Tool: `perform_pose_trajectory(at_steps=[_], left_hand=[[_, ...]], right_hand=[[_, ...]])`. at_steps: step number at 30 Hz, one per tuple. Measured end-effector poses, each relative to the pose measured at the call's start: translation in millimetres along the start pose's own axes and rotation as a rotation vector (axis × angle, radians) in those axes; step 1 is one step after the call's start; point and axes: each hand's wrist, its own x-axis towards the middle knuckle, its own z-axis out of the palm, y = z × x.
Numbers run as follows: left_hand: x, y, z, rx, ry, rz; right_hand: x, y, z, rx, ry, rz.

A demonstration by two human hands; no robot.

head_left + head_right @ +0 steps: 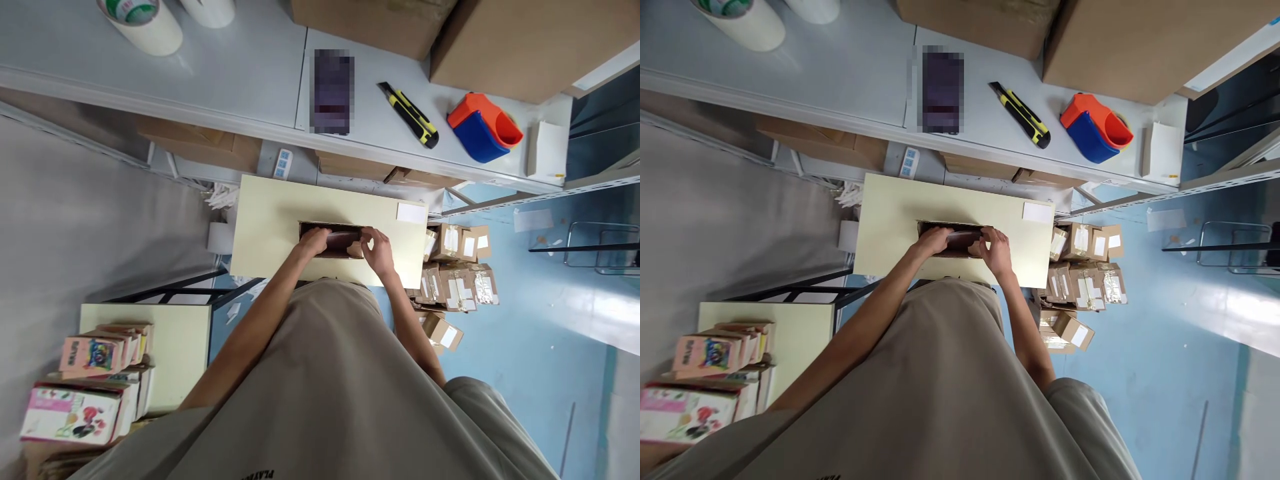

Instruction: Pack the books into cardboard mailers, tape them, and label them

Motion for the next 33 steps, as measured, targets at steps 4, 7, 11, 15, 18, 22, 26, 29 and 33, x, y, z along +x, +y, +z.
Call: perform_pose_trajectory(at_steps=[4, 7, 11, 15, 18, 22, 26, 29, 33], left_hand=[[-20, -4, 3, -0.044, 0.108, 0.093], [-48, -10, 5, -0.143, 0.254, 0.188], [-82, -29, 10, -0.256, 0.553, 0.087], [-91, -52, 19, -0.381, 0.717, -0.163], [-87, -58, 23, -0.438, 0.652, -0.154], [-80, -47, 28, -0.404, 0.601, 0.033], [-74, -34, 34, -0.408, 0.596, 0.080], [-71, -33, 40, -0.463, 0.629, 0.020], [-67, -38, 44, -0.469, 0.556, 0.051]], right_hand=[[-7, -12, 5, -0.064, -0.014, 0.015], [-12, -20, 7, -0.061, 0.046, 0.044], [-19, -16, 8, -0.053, 0.225, 0.155], [-21, -5, 13, -0.031, 0.248, 0.233], [-19, -5, 19, 0.007, 0.176, 0.214], [-16, -12, 25, 0.023, 0.114, 0.171], [-14, -13, 26, 0.036, 0.100, 0.173], [-14, -11, 26, 0.062, 0.113, 0.169], [-14, -12, 30, 0.081, 0.130, 0.166]])
